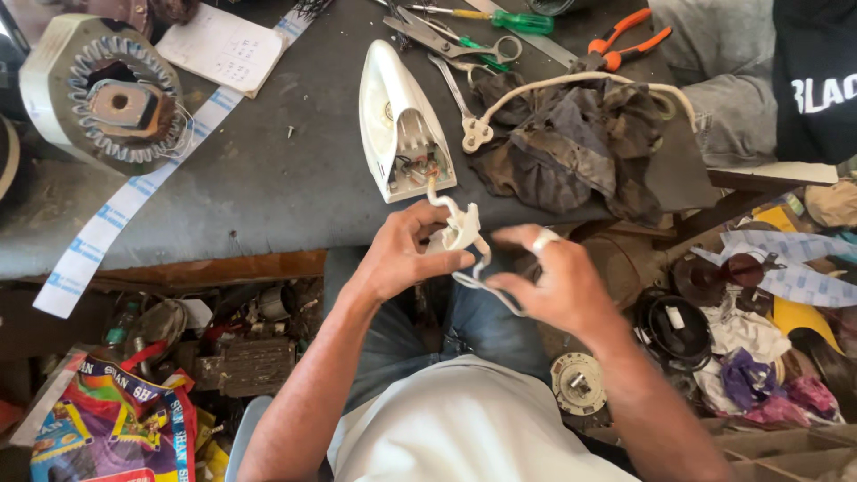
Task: The person repairs a white electric iron by opening its casing with a screwdriver, adjusting internal wiring, and reassembling the unit. They then test the iron by pressing the temperature dial and handling the power cord and plug.
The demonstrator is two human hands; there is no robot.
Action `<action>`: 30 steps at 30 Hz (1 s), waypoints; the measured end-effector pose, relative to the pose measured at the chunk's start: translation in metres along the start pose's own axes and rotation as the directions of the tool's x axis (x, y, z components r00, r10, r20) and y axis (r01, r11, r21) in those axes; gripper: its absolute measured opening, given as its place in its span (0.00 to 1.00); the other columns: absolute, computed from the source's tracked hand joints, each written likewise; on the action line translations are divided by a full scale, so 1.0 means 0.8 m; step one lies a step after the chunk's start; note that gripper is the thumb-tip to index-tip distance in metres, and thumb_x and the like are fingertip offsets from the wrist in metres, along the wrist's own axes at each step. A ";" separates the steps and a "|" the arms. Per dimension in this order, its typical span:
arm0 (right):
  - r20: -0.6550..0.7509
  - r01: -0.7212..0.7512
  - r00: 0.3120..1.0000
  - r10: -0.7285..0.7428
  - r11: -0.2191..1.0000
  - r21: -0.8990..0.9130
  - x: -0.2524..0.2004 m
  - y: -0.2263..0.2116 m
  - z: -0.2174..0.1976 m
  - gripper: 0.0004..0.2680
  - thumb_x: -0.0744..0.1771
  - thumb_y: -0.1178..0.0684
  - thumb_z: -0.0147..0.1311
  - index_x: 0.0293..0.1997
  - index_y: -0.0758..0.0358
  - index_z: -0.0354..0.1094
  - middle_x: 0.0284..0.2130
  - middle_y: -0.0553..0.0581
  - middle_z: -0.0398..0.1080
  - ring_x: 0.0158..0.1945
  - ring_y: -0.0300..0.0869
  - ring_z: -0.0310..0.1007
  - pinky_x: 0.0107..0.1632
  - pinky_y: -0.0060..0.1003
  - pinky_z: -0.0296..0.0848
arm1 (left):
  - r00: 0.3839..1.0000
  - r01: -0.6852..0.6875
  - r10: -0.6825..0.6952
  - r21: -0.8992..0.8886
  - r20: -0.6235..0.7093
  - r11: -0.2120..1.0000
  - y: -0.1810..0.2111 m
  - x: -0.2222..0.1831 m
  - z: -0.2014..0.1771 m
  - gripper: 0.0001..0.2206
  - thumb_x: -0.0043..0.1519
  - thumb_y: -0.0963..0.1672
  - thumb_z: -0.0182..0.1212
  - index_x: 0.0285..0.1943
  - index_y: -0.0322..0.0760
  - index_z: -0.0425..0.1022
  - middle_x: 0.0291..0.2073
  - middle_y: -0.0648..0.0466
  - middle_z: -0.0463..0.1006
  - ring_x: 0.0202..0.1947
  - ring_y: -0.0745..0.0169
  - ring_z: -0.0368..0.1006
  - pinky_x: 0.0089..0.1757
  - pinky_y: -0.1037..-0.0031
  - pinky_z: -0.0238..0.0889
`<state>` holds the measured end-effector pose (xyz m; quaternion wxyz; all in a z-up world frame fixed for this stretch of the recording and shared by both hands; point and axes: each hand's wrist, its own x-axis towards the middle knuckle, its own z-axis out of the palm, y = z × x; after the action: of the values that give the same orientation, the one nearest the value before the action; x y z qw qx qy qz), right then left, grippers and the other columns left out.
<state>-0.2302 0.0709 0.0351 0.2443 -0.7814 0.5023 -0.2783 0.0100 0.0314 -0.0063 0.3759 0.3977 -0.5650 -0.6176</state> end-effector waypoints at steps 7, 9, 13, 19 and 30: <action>-0.195 0.003 0.981 0.019 0.993 0.117 0.018 -0.023 0.028 0.07 0.66 0.57 0.63 0.44 0.67 0.74 0.34 0.61 0.79 0.37 0.44 0.82 0.40 0.36 0.76 | 0.999 0.038 -0.046 -0.364 -0.012 0.931 -0.020 -0.011 0.002 0.26 0.53 0.39 0.75 0.61 0.21 0.72 0.49 0.47 0.79 0.51 0.61 0.75 0.52 0.68 0.69; -0.150 -0.147 0.967 0.208 0.929 0.341 0.013 -0.015 0.035 0.06 0.66 0.57 0.60 0.45 0.67 0.74 0.31 0.57 0.78 0.33 0.38 0.80 0.36 0.32 0.77 | 0.996 0.048 -0.071 -0.378 -0.046 0.925 -0.025 -0.011 0.005 0.27 0.52 0.39 0.75 0.60 0.23 0.72 0.50 0.47 0.80 0.52 0.61 0.75 0.53 0.68 0.70; -0.096 -0.292 0.916 0.389 0.812 0.506 0.011 0.005 0.049 0.05 0.68 0.58 0.58 0.46 0.69 0.75 0.27 0.52 0.75 0.30 0.31 0.72 0.34 0.28 0.72 | 0.990 -0.091 0.029 -0.456 -0.141 0.885 -0.025 -0.015 0.018 0.23 0.54 0.38 0.73 0.56 0.29 0.67 0.53 0.46 0.78 0.56 0.59 0.74 0.57 0.69 0.68; -0.015 -0.268 0.931 0.364 0.713 0.648 0.008 0.037 0.068 0.06 0.70 0.58 0.54 0.47 0.71 0.74 0.29 0.51 0.73 0.32 0.32 0.69 0.37 0.28 0.69 | 0.917 -0.225 0.198 -0.040 -0.346 0.973 -0.003 -0.032 0.035 0.21 0.54 0.41 0.72 0.54 0.33 0.67 0.52 0.47 0.79 0.54 0.60 0.77 0.52 0.68 0.72; 0.167 -0.264 0.889 0.426 0.179 0.948 0.014 0.058 0.094 0.06 0.70 0.57 0.53 0.46 0.71 0.72 0.33 0.54 0.74 0.34 0.37 0.72 0.40 0.34 0.75 | 0.844 -0.156 0.288 0.306 -0.453 0.939 0.012 -0.032 0.047 0.25 0.53 0.46 0.74 0.55 0.31 0.68 0.44 0.46 0.80 0.45 0.56 0.81 0.46 0.67 0.74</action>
<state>-0.2056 0.0506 -0.0479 0.6842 -0.3192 0.4099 -0.5118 -0.0139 0.0690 0.0067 0.5217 0.5181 -0.5683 -0.3695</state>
